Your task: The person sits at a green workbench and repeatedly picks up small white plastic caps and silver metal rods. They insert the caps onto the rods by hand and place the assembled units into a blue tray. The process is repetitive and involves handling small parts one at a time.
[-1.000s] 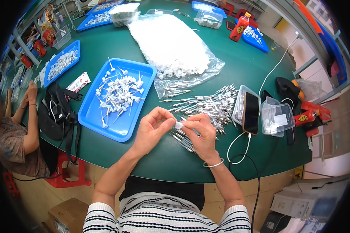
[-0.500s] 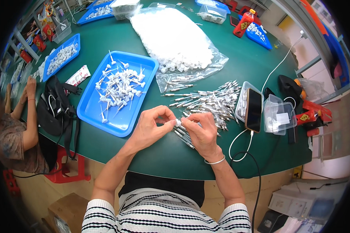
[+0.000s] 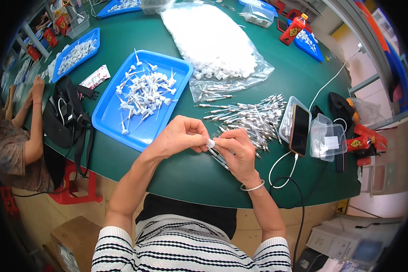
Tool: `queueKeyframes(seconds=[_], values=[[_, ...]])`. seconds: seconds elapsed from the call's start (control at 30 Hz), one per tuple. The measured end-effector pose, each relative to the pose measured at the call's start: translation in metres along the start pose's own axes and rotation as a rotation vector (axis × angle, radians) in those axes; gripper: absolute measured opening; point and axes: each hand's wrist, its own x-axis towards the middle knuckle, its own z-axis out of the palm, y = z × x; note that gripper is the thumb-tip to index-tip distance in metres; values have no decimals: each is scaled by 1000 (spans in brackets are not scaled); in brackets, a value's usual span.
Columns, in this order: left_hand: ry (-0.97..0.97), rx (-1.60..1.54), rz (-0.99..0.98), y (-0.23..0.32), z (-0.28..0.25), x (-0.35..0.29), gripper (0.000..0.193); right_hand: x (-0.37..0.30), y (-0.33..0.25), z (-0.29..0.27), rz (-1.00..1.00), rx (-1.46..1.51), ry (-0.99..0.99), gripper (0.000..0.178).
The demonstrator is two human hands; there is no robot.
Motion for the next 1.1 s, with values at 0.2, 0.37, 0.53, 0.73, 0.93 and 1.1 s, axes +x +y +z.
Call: queueKeyframes(seconds=[0.2, 0.37, 0.53, 0.73, 0.93, 1.1], values=[[-113, -136, -108, 0, -9, 1, 13, -2, -1, 1, 82, 104, -39, 20], [-145, -126, -97, -2, -11, 1, 15, -1, -1, -1, 113, 149, -58, 20], [-102, -102, 19, -5, -4, -2, 15, -2, -4, -3, 175, 172, -32, 19], [-5, -67, 74, -10, 7, -3, 15, -6, -2, -1, 254, 332, 70, 19], [180, -11, 254, -13, 12, -7, 15, 2, -4, -4, 84, 51, 72, 21], [178, 172, 234, -12, 16, -9, 13, 2, -3, -4, 25, -18, 77, 22]])
